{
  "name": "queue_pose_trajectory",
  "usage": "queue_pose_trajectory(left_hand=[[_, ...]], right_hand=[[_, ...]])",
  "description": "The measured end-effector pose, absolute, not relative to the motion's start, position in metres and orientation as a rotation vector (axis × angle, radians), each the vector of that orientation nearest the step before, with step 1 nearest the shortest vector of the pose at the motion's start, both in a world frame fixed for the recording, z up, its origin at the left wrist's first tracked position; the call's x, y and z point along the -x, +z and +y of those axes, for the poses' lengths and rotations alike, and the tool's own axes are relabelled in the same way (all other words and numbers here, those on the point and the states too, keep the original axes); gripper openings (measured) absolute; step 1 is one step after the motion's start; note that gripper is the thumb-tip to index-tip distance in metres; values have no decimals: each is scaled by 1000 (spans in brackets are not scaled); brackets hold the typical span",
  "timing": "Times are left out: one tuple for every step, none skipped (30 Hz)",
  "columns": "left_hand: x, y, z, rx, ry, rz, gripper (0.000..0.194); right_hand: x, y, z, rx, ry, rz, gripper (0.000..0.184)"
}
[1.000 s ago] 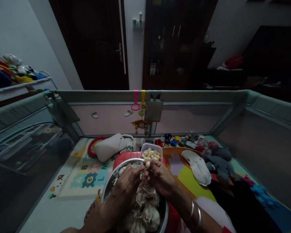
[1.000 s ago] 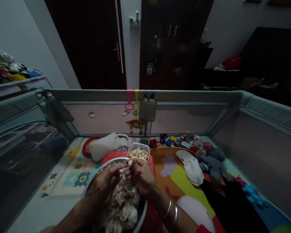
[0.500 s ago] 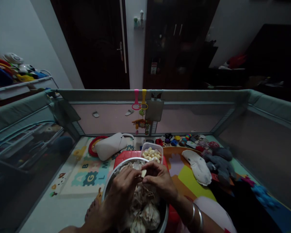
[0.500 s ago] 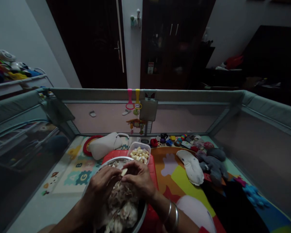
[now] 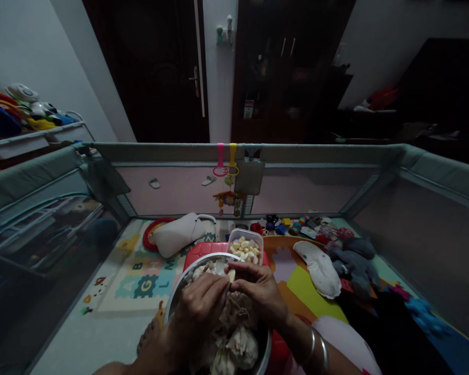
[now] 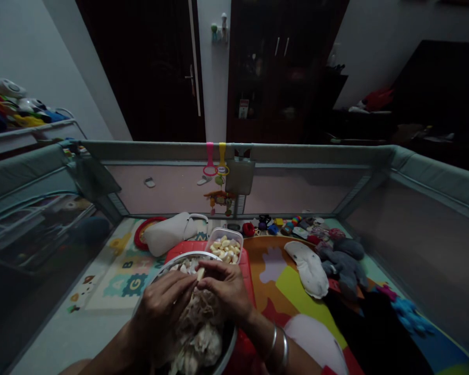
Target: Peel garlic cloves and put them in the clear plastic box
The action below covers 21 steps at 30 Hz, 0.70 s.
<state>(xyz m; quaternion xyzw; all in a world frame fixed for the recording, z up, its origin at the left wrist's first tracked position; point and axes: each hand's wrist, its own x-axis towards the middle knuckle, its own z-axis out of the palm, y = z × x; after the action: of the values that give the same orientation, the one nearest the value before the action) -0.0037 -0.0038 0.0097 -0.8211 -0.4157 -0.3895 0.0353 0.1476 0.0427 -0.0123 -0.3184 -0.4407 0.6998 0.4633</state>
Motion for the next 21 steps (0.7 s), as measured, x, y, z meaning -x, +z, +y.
queue_pose_trajectory(left_hand=[[3, 10, -4, 2504, -1177, -1258, 17], [3, 11, -5, 2478, -1150, -1232, 17], [2, 12, -5, 2444, -1115, -1204, 18], [2, 13, -6, 2406, -1081, -1172, 18], [1, 13, -6, 2373, -1047, -1140, 18], [1, 14, -7, 2345, -1017, -1109, 18], [1, 14, -7, 2324, -993, -1092, 18], [1, 14, -7, 2312, -983, -1085, 18], [1, 13, -6, 2309, -986, -1096, 18], [1, 12, -6, 2309, -1001, -1114, 17], [2, 10, -5, 2308, -1021, -1141, 16], [3, 8, -4, 2305, -1040, -1165, 15], [4, 6, -3, 2302, -1047, -1188, 14], [5, 4, -2, 2289, -1042, -1206, 13], [7, 3, -1, 2266, -1023, -1231, 12], [8, 2, 1, 2228, -999, -1264, 11], [9, 1, 2, 2175, -977, -1317, 11], [10, 1, 4, 2114, -958, -1377, 13], [11, 2, 5, 2058, -935, -1440, 16], [11, 2, 6, 2015, -911, -1493, 20], [12, 2, 7, 1997, -877, -1530, 23]], right_hand=[[-147, -12, 43, 783, 1729, -1072, 33], [-147, -11, 42, 783, 1740, -1060, 33], [-146, -11, 42, 783, 1753, -1050, 32], [-146, -10, 42, 782, 1765, -1041, 32], [-146, -9, 41, 780, 1775, -1034, 32], [-146, -8, 41, 777, 1781, -1034, 32], [-146, -7, 40, 773, 1783, -1038, 31], [-146, -6, 40, 765, 1785, -1044, 31], [-146, -5, 40, 752, 1787, -1050, 31], [-146, -4, 40, 733, 1797, -1052, 32], [-146, -3, 40, 710, 1815, -1051, 33], [-146, -3, 40, 683, 1839, -1046, 34], [-146, -2, 40, 657, 1864, -1038, 36], [-146, -2, 40, 635, 1892, -1027, 38], [-146, -1, 40, 621, 1922, -1012, 39], [-146, 0, 41, 617, 1952, -994, 40], [-147, 1, 41, 618, 1980, -972, 41], [-148, 2, 42, 620, 2009, -946, 42], [-149, 3, 43, 621, 2040, -918, 43], [-150, 4, 44, 615, 2066, -891, 44], [-151, 5, 46, 604, 2089, -864, 45]])
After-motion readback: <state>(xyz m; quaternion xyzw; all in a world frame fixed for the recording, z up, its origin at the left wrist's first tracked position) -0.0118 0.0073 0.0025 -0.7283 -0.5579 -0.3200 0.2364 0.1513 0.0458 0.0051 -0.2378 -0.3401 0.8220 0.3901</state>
